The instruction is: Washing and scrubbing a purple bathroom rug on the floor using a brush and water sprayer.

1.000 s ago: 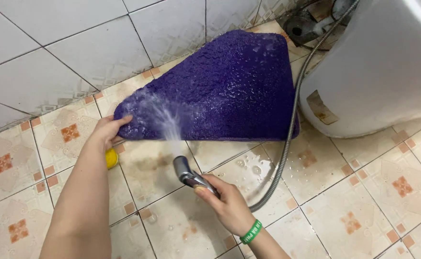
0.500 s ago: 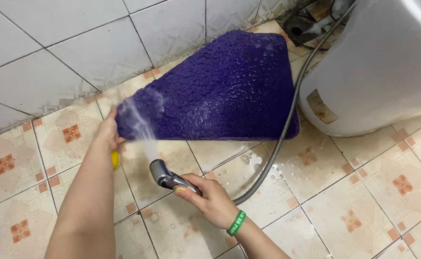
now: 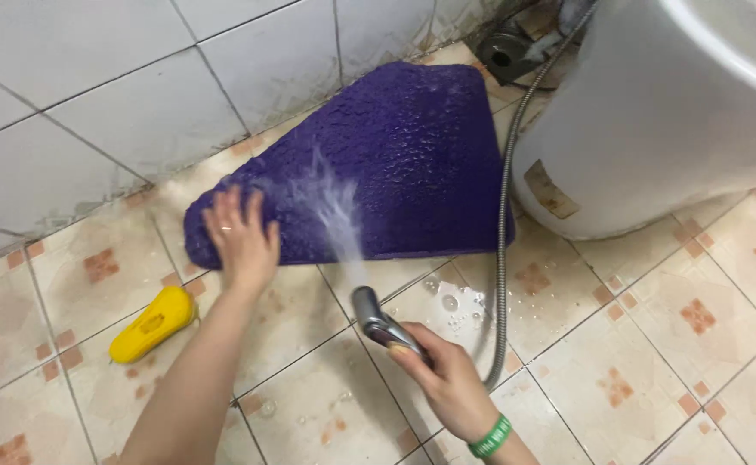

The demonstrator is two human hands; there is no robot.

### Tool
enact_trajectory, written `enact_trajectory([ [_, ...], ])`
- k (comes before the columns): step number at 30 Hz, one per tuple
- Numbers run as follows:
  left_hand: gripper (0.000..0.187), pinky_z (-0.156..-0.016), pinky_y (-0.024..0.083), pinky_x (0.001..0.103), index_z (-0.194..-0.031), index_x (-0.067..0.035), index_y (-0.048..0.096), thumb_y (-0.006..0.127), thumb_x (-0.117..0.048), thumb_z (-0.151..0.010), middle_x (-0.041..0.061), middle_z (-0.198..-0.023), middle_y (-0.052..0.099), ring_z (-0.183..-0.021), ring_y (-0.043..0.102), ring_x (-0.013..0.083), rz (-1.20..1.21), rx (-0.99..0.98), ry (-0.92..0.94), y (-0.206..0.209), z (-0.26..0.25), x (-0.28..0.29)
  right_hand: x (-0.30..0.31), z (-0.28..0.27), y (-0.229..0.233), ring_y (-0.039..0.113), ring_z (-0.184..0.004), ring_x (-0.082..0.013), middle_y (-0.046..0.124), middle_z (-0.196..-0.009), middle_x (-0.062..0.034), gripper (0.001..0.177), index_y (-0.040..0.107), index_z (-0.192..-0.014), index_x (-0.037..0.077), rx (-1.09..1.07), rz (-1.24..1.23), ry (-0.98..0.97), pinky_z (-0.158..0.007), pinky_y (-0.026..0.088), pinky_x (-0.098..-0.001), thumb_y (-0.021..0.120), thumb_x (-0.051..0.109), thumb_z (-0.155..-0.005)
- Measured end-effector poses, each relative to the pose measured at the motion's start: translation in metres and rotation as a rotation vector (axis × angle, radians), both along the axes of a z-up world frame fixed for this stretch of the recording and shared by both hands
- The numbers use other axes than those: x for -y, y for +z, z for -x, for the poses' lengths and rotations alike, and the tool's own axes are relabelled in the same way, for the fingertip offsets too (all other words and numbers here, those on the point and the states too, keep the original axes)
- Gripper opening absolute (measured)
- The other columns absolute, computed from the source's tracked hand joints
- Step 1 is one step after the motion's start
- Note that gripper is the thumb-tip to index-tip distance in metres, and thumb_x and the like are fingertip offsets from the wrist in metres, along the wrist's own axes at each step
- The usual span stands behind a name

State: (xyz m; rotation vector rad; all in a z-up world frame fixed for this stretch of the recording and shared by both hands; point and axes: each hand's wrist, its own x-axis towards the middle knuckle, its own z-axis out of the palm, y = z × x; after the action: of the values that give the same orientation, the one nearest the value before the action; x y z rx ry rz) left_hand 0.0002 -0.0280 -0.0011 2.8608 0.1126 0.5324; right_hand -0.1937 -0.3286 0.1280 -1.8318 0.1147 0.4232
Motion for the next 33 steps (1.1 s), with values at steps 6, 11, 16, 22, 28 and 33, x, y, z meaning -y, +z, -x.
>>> enact_trajectory([
  [6,0.063,-0.125,0.005,0.055,-0.153,-0.008,0.042,0.055,-0.04,-0.1,0.02,-0.168,0.019,-0.157,0.01,0.0359,-0.121,-0.109,-0.416,-0.013,-0.004,0.063,0.052,0.025,-0.018,0.047,-0.062,-0.0097,0.058,-0.07,0.0023,0.037,0.071,-0.126,0.011,-0.052,0.139,-0.218,-0.056,0.04,-0.0268,0.067,0.028,-0.093],
  [11,0.068,-0.127,0.006,0.054,-0.156,-0.008,0.04,0.051,-0.048,-0.101,0.018,-0.17,0.018,-0.159,0.009,0.0328,-0.11,-0.106,-0.534,-0.012,-0.011,0.093,0.081,0.034,-0.031,0.044,-0.062,-0.0109,0.054,-0.069,-0.0004,0.037,0.07,-0.126,0.009,-0.114,0.24,-0.381,-0.056,0.039,-0.0276,0.067,0.027,-0.093],
  [16,0.071,-0.126,0.005,0.056,-0.157,-0.012,0.038,0.05,-0.053,-0.1,0.019,-0.169,0.016,-0.158,0.009,0.0331,-0.065,-0.137,-0.651,-0.014,-0.013,0.109,0.09,0.04,-0.046,0.044,-0.066,-0.0085,0.051,-0.074,0.0032,0.037,0.069,-0.125,0.004,-0.058,0.065,-0.417,-0.056,0.038,-0.0252,0.066,0.025,-0.095],
  [22,0.075,-0.124,0.002,0.055,-0.158,-0.017,0.034,0.047,-0.059,-0.097,0.019,-0.169,0.013,-0.157,0.007,0.034,-0.072,-0.161,-0.605,-0.027,-0.016,0.11,0.104,0.03,-0.044,0.042,-0.063,-0.0074,0.051,-0.074,0.004,0.036,0.069,-0.125,0.005,-0.083,-0.041,-0.527,-0.054,0.036,-0.0236,0.06,0.025,-0.098],
  [28,0.074,-0.124,0.001,0.056,-0.158,-0.019,0.035,0.047,-0.06,-0.097,0.018,-0.169,0.013,-0.157,0.006,0.0331,-0.078,-0.182,-0.595,-0.023,-0.016,0.109,0.109,0.017,-0.055,0.044,-0.062,-0.0067,0.053,-0.072,0.0037,0.034,0.07,-0.123,0.004,-0.032,-0.069,-0.562,-0.053,0.038,-0.0238,0.058,0.026,-0.099],
  [33,0.074,-0.123,0.001,0.056,-0.158,-0.019,0.035,0.048,-0.058,-0.097,0.017,-0.168,0.014,-0.156,0.006,0.0332,-0.053,-0.188,-0.586,-0.028,-0.016,0.111,0.101,0.002,-0.045,0.044,-0.062,-0.0055,0.052,-0.074,0.005,0.029,0.069,-0.116,0.004,0.058,-0.014,-0.448,-0.054,0.038,-0.0226,0.059,0.027,-0.1],
])
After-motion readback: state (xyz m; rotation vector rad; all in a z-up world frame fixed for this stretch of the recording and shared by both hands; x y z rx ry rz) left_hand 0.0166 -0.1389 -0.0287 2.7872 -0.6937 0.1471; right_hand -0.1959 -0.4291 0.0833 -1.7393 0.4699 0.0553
